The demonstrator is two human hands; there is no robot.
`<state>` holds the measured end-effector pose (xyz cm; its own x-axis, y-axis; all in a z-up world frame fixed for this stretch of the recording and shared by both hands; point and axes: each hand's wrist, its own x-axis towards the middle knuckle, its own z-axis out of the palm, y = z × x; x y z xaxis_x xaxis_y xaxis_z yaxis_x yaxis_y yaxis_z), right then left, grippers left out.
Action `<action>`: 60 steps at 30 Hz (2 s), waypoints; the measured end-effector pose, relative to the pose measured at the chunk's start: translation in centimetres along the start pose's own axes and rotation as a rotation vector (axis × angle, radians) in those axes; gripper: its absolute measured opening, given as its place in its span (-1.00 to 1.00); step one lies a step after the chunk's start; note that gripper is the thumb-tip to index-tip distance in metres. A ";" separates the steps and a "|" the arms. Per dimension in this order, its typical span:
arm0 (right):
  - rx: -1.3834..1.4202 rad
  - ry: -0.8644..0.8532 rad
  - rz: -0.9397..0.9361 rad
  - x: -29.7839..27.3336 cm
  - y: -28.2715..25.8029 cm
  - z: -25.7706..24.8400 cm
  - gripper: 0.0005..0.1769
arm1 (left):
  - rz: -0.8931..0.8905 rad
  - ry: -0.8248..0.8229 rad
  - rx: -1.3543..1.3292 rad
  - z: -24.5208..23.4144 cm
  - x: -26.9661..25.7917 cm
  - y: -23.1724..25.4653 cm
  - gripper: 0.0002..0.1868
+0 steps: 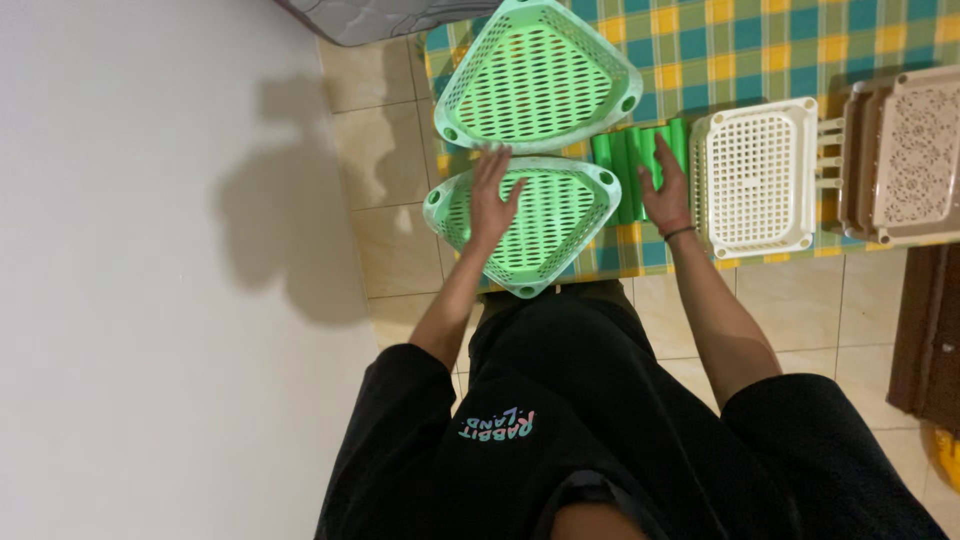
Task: The person assembles a green plastic basket by inserting cylindrical green legs into the basket's corner holes. They repeatedly insert and remove the legs, testing fit and alignment, then place the basket on the table.
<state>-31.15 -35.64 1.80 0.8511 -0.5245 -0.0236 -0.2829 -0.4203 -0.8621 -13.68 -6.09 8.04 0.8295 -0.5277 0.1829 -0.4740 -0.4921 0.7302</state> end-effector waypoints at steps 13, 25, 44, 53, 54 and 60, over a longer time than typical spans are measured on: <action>0.087 0.124 0.332 -11.3 0.9 0.3 -0.27 | -0.067 -0.393 -0.414 5.8 -7.6 10.5 -0.36; 0.318 0.238 0.493 -10.8 3.0 -0.8 -0.29 | -0.044 -0.691 -0.335 14.1 3.4 12.6 -0.30; 0.621 0.106 0.705 -9.7 5.6 -2.3 -0.26 | 0.038 -0.779 0.065 32.7 11.7 6.6 -0.15; 0.700 0.041 0.671 -10.5 5.4 -2.9 -0.23 | 0.023 -0.711 -0.045 31.9 11.3 5.4 -0.15; 0.734 0.044 0.682 -10.7 5.2 -2.9 -0.23 | 0.006 -0.703 -0.061 31.7 11.2 5.3 -0.16; 0.940 0.017 0.632 -11.3 2.8 -4.2 -0.34 | 0.061 -0.605 -0.119 28.6 10.9 6.4 -0.16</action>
<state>-43.42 -33.96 1.80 0.6654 -0.4582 -0.5894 -0.2098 0.6429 -0.7366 -16.11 -34.84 -4.13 0.4708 -0.8687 -0.1542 -0.4496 -0.3866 0.8052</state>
